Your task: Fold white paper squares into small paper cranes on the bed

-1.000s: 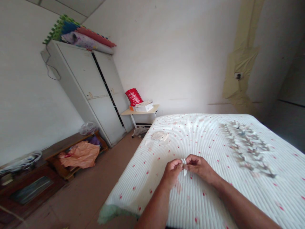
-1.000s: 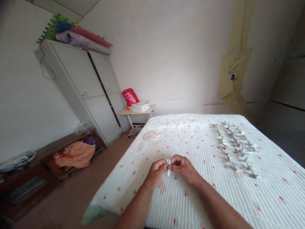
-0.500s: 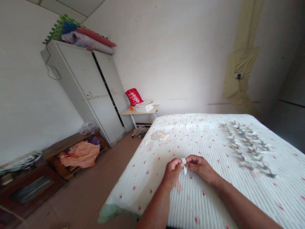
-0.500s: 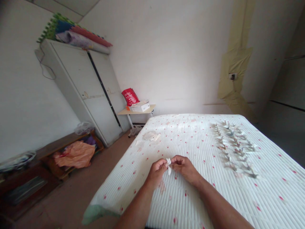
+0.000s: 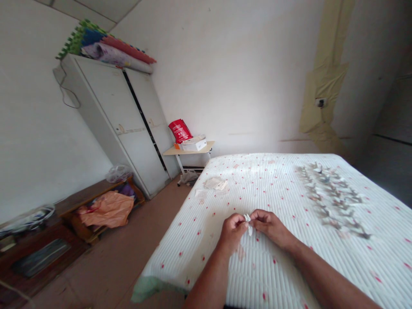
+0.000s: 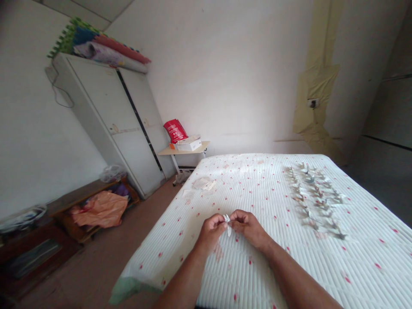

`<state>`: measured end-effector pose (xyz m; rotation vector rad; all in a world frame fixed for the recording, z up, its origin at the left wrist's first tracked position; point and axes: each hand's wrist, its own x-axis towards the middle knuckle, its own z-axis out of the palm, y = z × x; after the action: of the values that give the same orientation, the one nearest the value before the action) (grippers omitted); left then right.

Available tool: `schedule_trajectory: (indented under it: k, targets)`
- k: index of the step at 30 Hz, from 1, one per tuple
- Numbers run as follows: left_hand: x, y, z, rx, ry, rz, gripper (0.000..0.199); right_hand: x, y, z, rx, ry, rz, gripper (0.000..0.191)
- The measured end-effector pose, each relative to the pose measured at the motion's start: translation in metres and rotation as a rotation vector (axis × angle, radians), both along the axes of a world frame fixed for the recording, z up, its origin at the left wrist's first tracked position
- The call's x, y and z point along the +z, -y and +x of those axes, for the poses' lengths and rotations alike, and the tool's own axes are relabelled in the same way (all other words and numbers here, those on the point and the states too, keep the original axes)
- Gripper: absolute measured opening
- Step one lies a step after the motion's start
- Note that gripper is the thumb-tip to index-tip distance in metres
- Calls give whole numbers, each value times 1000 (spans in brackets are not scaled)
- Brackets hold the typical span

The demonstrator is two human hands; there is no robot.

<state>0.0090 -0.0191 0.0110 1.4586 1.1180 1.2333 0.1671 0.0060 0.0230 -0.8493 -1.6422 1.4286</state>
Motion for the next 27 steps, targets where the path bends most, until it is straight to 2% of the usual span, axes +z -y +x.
schedule_trajectory:
  k: [10, 15, 18, 22, 27]
  targets:
    - [0, 1, 3, 73, -175, 131, 5, 1, 1, -1, 5, 45, 44, 27]
    - [1, 3, 7, 166, -372, 264, 8, -3, 1, -3, -47, 117, 183, 23]
    - [2, 4, 8, 195, -422, 335, 8, -3, 2, -2, -75, 157, 285, 22]
    - [1, 2, 6, 133, -334, 265, 7, 1, 4, -2, -84, 191, 324, 24]
    - [1, 1, 3, 46, -185, 135, 4, 3, 3, -3, -68, 123, 281, 24]
